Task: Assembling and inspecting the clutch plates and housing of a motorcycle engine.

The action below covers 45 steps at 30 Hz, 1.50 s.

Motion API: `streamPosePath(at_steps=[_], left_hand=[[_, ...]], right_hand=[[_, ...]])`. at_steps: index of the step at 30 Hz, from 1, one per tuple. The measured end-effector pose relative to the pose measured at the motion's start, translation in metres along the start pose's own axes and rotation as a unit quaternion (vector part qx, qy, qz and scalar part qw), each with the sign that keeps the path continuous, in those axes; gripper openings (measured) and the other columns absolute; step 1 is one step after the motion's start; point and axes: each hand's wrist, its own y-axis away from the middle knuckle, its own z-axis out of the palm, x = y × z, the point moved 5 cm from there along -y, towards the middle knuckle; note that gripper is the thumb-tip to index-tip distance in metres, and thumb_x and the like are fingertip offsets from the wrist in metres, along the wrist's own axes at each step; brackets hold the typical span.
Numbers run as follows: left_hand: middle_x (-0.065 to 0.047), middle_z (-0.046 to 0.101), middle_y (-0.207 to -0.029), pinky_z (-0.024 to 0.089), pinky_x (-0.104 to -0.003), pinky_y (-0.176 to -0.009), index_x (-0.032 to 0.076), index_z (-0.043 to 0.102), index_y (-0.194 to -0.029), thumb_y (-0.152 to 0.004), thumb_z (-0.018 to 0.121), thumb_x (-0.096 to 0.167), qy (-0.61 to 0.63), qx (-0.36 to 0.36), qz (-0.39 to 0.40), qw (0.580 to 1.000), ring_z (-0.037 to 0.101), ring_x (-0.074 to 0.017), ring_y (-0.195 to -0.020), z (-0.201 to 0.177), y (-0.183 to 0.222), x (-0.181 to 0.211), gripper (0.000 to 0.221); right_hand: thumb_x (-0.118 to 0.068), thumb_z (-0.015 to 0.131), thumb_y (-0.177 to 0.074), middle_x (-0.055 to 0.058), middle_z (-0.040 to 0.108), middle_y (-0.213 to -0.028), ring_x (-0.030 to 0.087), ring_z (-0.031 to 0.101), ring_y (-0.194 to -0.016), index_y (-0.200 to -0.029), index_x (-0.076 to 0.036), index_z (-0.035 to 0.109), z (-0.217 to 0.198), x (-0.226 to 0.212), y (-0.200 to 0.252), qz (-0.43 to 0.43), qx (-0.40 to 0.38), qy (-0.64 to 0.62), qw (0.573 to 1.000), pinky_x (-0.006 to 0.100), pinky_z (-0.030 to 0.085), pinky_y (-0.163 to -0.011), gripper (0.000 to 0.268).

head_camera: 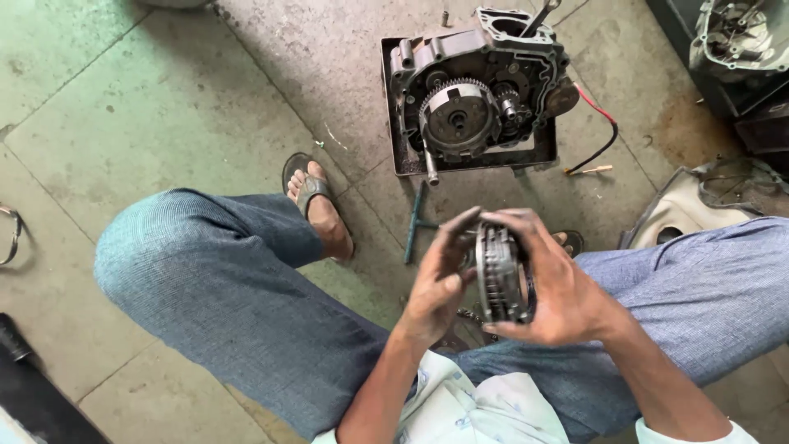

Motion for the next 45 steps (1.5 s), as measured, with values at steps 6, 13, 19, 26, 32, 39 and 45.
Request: streamPosePath(at_steps=[6, 13, 19, 26, 32, 39, 45], left_hand=[[-0.013, 0.041, -0.161, 0.034, -0.04, -0.127, 0.005, 0.03, -0.162, -0.097, 0.067, 0.054, 0.114, -0.024, -0.016, 0.993, 0.042, -0.0255, -0.15, 0.017, -0.003, -0.005, 0.09], [-0.015, 0.046, -0.16, 0.038, -0.041, -0.127, -0.001, 0.036, -0.16, -0.1, 0.062, 0.063, 0.083, -0.022, 0.041, 0.995, 0.047, -0.0252, -0.149, 0.01, -0.003, -0.008, 0.091], [-0.018, 0.055, -0.149, 0.043, -0.039, -0.118, -0.002, 0.046, -0.157, -0.102, 0.065, 0.059, -0.004, 0.055, 0.018, 0.998, 0.054, -0.0239, -0.136, -0.012, 0.002, -0.01, 0.085], [-0.009, 0.053, -0.147, 0.046, -0.034, -0.115, 0.005, 0.038, -0.158, -0.096, 0.07, 0.053, 0.083, 0.06, 0.011, 0.995, 0.053, -0.0186, -0.136, -0.011, 0.0, -0.018, 0.084], [-0.011, 0.058, -0.142, 0.052, -0.035, -0.106, 0.005, 0.045, -0.15, -0.098, 0.063, 0.045, 0.143, 0.165, -0.012, 0.976, 0.059, -0.0196, -0.126, -0.027, -0.003, -0.014, 0.068], [-0.01, 0.058, -0.133, 0.05, -0.031, -0.094, 0.003, 0.05, -0.147, -0.1, 0.062, 0.017, 0.022, 0.337, 0.137, 0.931, 0.059, -0.0176, -0.112, -0.047, 0.008, 0.01, 0.051], [-0.008, 0.058, -0.134, 0.046, -0.029, -0.102, 0.002, 0.052, -0.144, -0.098, 0.063, 0.015, -0.005, 0.397, 0.164, 0.903, 0.058, -0.0156, -0.119, -0.053, 0.013, 0.019, 0.049]], right_hand=[[-0.031, 0.094, -0.051, 0.024, 0.047, -0.131, 0.046, 0.051, -0.121, -0.147, -0.014, 0.039, 0.015, -0.031, -0.008, -0.013, -0.013, 0.152, 0.988, 0.052, 0.046, -0.1, 0.112], [-0.032, 0.093, -0.05, 0.022, 0.047, -0.132, 0.045, 0.05, -0.121, -0.147, -0.012, 0.04, 0.012, -0.031, -0.012, -0.017, -0.021, 0.158, 0.987, 0.054, 0.043, -0.1, 0.113], [-0.025, 0.09, -0.056, 0.019, 0.047, -0.134, 0.036, 0.054, -0.126, -0.148, -0.009, 0.04, 0.024, -0.009, -0.013, 0.027, -0.062, 0.038, 0.997, 0.045, 0.046, -0.104, 0.106], [-0.024, 0.092, -0.051, 0.018, 0.046, -0.136, 0.034, 0.051, -0.131, -0.148, -0.006, 0.036, 0.029, 0.014, -0.004, -0.011, -0.023, 0.038, 0.999, 0.043, 0.043, -0.11, 0.113], [-0.029, 0.086, -0.061, 0.015, 0.047, -0.146, 0.028, 0.048, -0.139, -0.159, -0.006, 0.022, 0.009, 0.064, 0.007, 0.055, -0.009, -0.16, 0.986, 0.041, 0.039, -0.118, 0.119], [-0.032, 0.092, -0.056, 0.022, 0.051, -0.133, 0.039, 0.052, -0.125, -0.15, -0.015, 0.034, 0.055, 0.15, 0.001, 0.215, -0.116, 0.096, 0.965, 0.047, 0.042, -0.108, 0.112], [-0.036, 0.094, -0.056, 0.031, 0.043, -0.138, 0.053, 0.047, -0.125, -0.15, -0.013, 0.034, 0.084, 0.227, -0.002, 0.271, -0.125, 0.333, 0.894, 0.058, 0.047, -0.101, 0.114]])
